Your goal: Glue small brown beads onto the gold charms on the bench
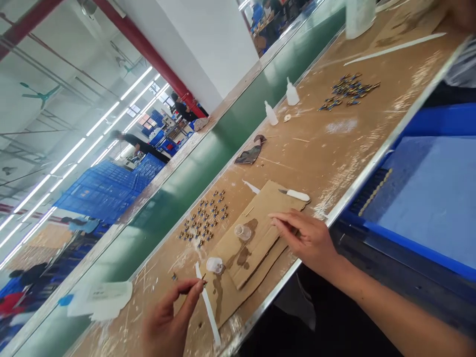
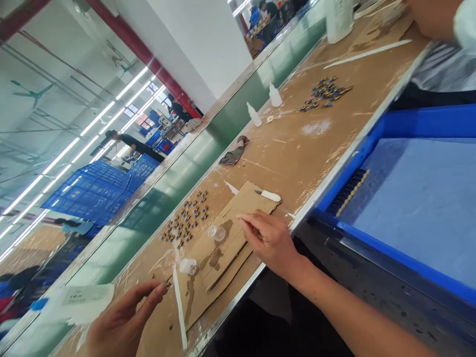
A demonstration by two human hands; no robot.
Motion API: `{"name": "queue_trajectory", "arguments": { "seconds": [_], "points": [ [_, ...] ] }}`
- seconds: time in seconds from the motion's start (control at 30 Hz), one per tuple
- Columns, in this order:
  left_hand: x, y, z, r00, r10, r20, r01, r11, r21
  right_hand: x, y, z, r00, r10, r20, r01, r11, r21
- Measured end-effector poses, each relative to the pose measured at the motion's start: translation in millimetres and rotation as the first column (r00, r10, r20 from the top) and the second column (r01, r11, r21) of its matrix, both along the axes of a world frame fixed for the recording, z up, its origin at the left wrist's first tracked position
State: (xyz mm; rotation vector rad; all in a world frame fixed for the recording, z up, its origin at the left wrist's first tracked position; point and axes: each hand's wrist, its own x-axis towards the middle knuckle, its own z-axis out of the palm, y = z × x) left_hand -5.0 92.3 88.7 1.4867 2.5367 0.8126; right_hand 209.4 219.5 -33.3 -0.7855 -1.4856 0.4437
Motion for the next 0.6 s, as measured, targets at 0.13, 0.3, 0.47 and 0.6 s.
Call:
{"name": "queue_trajectory", "arguments": {
  "seconds": [0.13, 0.3, 0.47, 0.6],
  "points": [
    [-32, -54, -28.8, 0.965, 0.233, 0.115, -0.229, 0.972, -0.054, 1, -4, 0.4, 0.997, -0.026, 0.068, 0.026, 1.0, 0.002],
    [-53, -90, -65.7, 0.908, 0.361, 0.213, -0.358, 0.932, -0.054, 1, -6, 0.5, 0.989, -0.07, 0.133, 0.072, 0.997, -0.008],
    [-50, -94, -75.6, 0.9, 0.345, 0.268, -0.342, 0.938, -0.058, 0, -8, -3.5, 0.985, -0.09, 0.147, 0.1, 0.993, -0.058],
    [-51, -92, -76.1, 0.921, 0.327, 0.213, -0.313, 0.945, -0.1, 0, -9, -6.3, 0.983, -0.107, 0.152, 0.121, 0.989, -0.086]
  ]
}}
